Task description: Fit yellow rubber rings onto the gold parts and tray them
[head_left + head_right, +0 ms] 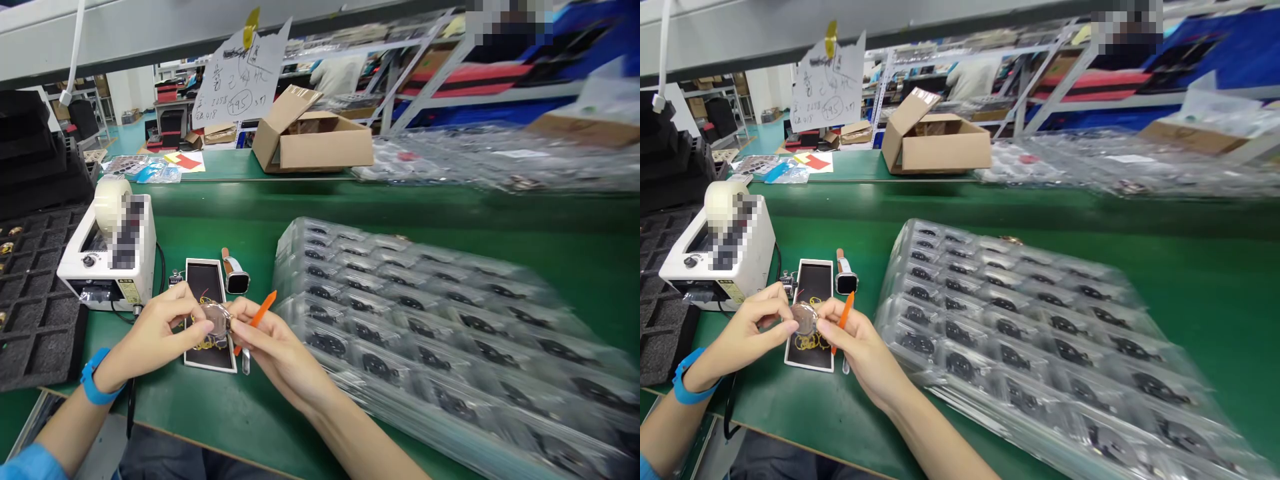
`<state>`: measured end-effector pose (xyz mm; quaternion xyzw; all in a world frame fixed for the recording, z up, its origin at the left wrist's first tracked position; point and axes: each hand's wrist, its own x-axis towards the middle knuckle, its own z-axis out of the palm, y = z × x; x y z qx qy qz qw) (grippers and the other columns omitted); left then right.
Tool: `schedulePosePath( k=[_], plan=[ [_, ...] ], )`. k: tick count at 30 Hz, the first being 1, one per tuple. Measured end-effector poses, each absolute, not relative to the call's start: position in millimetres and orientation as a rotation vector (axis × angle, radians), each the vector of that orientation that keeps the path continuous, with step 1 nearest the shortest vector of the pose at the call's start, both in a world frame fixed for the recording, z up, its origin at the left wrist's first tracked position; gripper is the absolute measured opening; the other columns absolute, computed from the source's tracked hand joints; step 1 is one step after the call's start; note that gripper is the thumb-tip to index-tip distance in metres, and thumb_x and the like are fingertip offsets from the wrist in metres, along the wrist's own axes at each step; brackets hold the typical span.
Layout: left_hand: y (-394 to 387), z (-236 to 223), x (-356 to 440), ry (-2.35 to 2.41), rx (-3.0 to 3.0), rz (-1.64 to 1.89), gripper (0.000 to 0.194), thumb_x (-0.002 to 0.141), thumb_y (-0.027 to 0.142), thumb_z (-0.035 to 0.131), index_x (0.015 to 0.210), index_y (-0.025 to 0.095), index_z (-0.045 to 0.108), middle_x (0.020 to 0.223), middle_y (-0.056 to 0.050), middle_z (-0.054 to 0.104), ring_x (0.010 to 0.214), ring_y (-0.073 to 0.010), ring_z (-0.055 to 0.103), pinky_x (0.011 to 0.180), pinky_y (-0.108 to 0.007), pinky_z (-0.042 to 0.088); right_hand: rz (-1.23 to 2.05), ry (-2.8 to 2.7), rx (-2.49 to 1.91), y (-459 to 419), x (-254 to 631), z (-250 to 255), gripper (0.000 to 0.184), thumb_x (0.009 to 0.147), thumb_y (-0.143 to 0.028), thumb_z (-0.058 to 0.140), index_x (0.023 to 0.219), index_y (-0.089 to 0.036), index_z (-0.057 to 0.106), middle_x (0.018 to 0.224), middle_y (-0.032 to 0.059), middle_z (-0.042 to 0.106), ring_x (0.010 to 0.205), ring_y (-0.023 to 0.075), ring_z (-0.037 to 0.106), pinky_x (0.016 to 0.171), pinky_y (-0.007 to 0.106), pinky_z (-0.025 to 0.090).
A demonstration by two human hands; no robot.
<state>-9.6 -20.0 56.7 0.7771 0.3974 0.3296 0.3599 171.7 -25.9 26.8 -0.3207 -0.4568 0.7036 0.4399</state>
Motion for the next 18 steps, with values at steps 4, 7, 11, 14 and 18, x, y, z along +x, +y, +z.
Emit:
schedulePosePath(
  k=[4,7,11,14,18],
  plan=[
    [-20.7,57.4,-11.6,0.995,2.028,0.84,0.021,0.087,0.024,0.055,0.067,0.017,0.055,0.074,0.002,0.043,0.068,-0.0109,0.04,0.063,-0.025,0.032,1.747,-1.14,-0.821,-26.1,173.2,24.8,0.034,0.073,-0.049,0.069,0.071,-0.019,0.053,0.068,-0.0022,0.045,0.062,0.0118,0.036,0.059,0.025,0.028],
    [-20.9,56.5,-12.0,1.004,2.028,0.828,0.02,0.087,0.024,0.056,0.067,0.017,0.055,0.074,0.002,0.042,0.068,-0.0107,0.04,0.063,-0.024,0.032,1.764,-1.151,-0.814,-26.4,174.5,23.3,0.034,0.073,-0.05,0.068,0.071,-0.019,0.053,0.069,-0.0018,0.046,0.064,0.0123,0.038,0.061,0.025,0.029],
    [-19.9,54.3,-10.9,1.028,2.014,0.834,0.021,0.086,0.023,0.056,0.067,0.017,0.055,0.072,0.003,0.041,0.068,-0.0104,0.04,0.063,-0.024,0.031,1.767,-1.154,-0.817,-26.5,174.5,22.6,0.035,0.073,-0.05,0.069,0.07,-0.019,0.053,0.071,-0.0014,0.047,0.068,0.0132,0.04,0.064,0.025,0.03],
    [-18.9,53.6,-9.5,1.028,1.99,0.85,0.022,0.086,0.023,0.055,0.065,0.017,0.054,0.072,0.003,0.042,0.068,-0.0106,0.04,0.062,-0.024,0.032,1.763,-1.147,-0.835,-25.9,173.1,22.1,0.035,0.072,-0.05,0.069,0.071,-0.019,0.053,0.071,-0.0013,0.048,0.066,0.013,0.039,0.063,0.025,0.03],
    [-18.7,53.8,-8.5,1.037,1.977,0.861,0.022,0.086,0.022,0.055,0.064,0.017,0.054,0.071,0.003,0.042,0.067,-0.0107,0.041,0.062,-0.024,0.032,1.757,-1.136,-0.843,-25.6,172.1,21.5,0.035,0.072,-0.05,0.069,0.071,-0.019,0.053,0.07,-0.0011,0.048,0.065,0.0124,0.039,0.061,0.025,0.029]
  ],
)
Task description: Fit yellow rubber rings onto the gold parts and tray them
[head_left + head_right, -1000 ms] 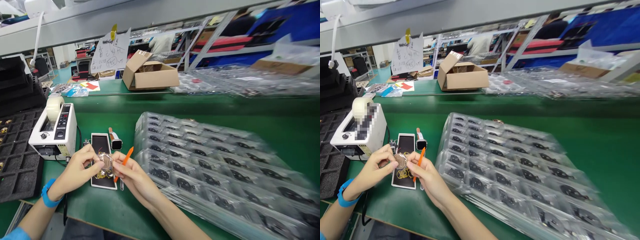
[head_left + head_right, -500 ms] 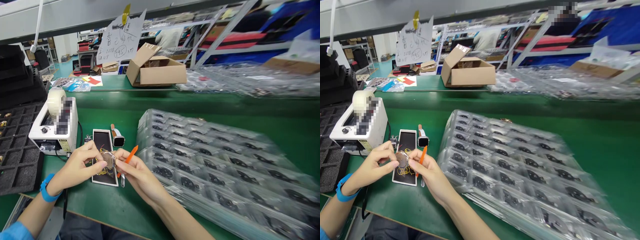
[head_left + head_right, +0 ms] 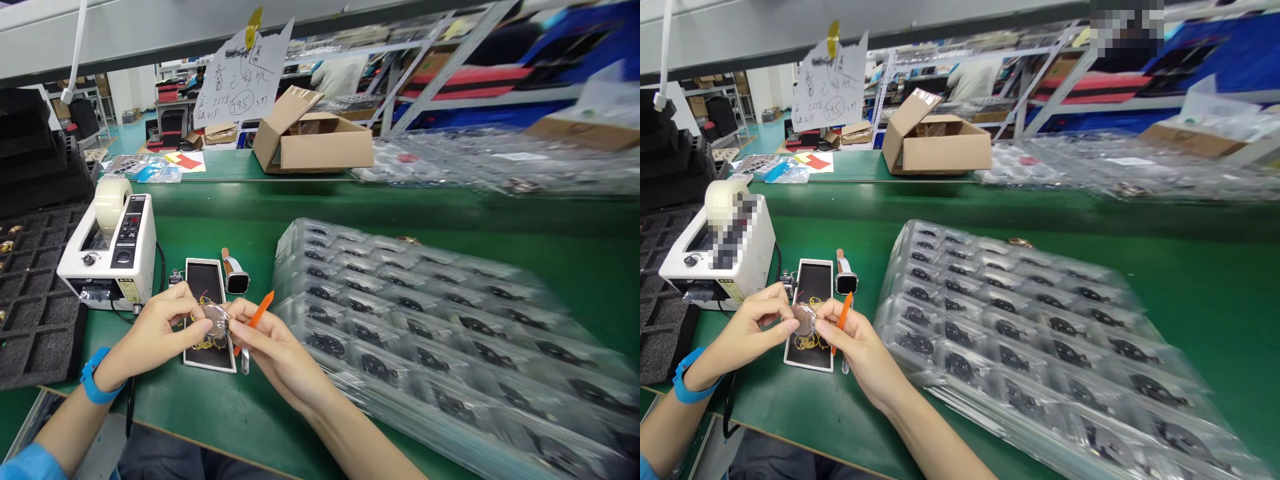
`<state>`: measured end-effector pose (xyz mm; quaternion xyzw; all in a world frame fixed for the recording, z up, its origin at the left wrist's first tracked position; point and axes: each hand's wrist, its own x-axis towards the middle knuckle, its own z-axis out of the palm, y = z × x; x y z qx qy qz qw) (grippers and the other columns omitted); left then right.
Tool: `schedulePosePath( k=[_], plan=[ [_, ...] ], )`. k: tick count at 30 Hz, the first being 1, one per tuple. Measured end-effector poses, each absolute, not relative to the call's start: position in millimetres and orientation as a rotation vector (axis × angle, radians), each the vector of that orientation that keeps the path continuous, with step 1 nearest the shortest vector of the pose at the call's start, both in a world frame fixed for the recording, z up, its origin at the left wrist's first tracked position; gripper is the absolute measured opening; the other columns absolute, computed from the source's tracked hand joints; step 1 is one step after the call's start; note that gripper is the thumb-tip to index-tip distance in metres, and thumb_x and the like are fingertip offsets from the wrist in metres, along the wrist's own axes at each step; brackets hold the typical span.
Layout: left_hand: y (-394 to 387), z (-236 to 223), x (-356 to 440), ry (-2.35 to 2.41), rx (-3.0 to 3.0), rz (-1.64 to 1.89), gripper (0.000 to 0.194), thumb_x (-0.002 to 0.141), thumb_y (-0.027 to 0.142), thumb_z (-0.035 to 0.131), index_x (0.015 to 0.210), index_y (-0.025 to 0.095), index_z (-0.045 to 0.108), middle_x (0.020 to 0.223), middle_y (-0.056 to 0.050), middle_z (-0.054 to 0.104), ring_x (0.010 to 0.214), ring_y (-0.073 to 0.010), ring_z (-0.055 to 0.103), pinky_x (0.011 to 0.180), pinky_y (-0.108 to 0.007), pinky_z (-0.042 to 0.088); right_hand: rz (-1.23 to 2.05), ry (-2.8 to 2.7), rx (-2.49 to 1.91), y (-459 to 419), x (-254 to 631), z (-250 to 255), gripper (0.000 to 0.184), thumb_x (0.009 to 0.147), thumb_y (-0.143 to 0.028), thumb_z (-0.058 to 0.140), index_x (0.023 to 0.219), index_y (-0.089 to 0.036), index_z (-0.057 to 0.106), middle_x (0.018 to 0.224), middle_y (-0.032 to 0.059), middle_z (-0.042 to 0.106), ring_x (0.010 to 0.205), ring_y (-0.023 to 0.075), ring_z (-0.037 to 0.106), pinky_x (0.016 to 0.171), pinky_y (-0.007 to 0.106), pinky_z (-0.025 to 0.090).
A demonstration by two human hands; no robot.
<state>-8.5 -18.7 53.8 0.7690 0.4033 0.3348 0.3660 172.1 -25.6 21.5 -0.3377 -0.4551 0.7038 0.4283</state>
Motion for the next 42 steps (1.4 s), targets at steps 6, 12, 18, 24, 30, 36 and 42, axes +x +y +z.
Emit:
schedulePosePath(
  k=[6,12,18,24,30,36,42],
  plan=[
    [-19.2,53.7,-8.4,1.073,1.981,0.863,0.022,0.085,0.022,0.055,0.063,0.017,0.054,0.071,0.002,0.042,0.067,-0.0106,0.041,0.06,-0.024,0.031,1.742,-1.154,-0.855,-26.7,173.2,23.1,0.035,0.072,-0.05,0.068,0.07,-0.019,0.052,0.069,-0.0012,0.047,0.064,0.0125,0.038,0.06,0.025,0.029],
    [-22.1,50.1,1.1,1.179,2.017,0.963,0.023,0.08,0.016,0.053,0.057,0.017,0.05,0.067,0.003,0.04,0.063,-0.0102,0.041,0.057,-0.023,0.031,1.725,-1.157,-0.86,-26.2,170.7,22.3,0.035,0.072,-0.05,0.068,0.069,-0.019,0.053,0.071,-0.0013,0.048,0.067,0.0135,0.041,0.064,0.026,0.031],
    [-20.3,45.2,1.4,1.475,2.095,0.963,0.025,0.078,0.026,0.059,0.058,0.017,0.048,0.066,0.004,0.04,0.057,-0.0092,0.041,0.054,-0.024,0.031,1.67,-1.125,-0.9,-24.1,171.9,22.7,0.036,0.07,-0.052,0.07,0.071,-0.019,0.056,0.07,-0.0018,0.048,0.064,0.0117,0.04,0.059,0.024,0.031],
    [-15.1,46.8,-13.2,1.547,2.017,1.292,0.023,0.087,0.027,0.053,0.065,0.018,0.051,0.063,0.003,0.047,0.055,-0.01,0.042,0.052,-0.024,0.035,1.662,-1.102,-0.858,-24.7,173.3,30.7,0.033,0.07,-0.049,0.072,0.07,-0.02,0.057,0.068,-0.0017,0.048,0.062,0.0114,0.039,0.059,0.024,0.033],
    [-17.4,41.7,-3.7,0.923,2.43,1.278,0.011,0.081,0.028,0.064,0.089,0.023,0.069,0.116,-0.01,0.06,0.111,-0.025,0.054,0.092,-0.045,0.044,1.833,-1.024,-0.765,-29.1,167.7,23.1,0.035,0.067,-0.047,0.075,0.068,-0.018,0.055,0.058,-0.0051,0.037,0.054,0.0085,0.025,0.053,0.022,0.024],
    [-16.4,28.4,-0.9,0.717,2.579,1.288,0.031,0.074,0.04,0.066,0.098,0.021,0.063,0.116,-0.013,0.064,0.119,-0.0296,0.052,0.107,-0.058,0.026,1.997,-0.904,-0.705,-34.6,162.6,13.8,0.035,0.061,-0.044,0.079,0.069,-0.018,0.056,0.063,-0.0031,0.042,0.056,0.0089,0.031,0.055,0.023,0.027],
    [-13.7,30.2,-2.8,0.641,2.515,1.134,0.049,0.074,0.043,0.069,0.113,0.019,0.055,0.116,-0.014,0.066,0.116,-0.0279,0.057,0.108,-0.053,0.032,1.992,-0.92,-0.695,-36.3,157.9,17.2,0.035,0.061,-0.044,0.079,0.071,-0.017,0.059,0.061,-0.0034,0.044,0.054,0.0083,0.034,0.054,0.022,0.029]
  ],
)
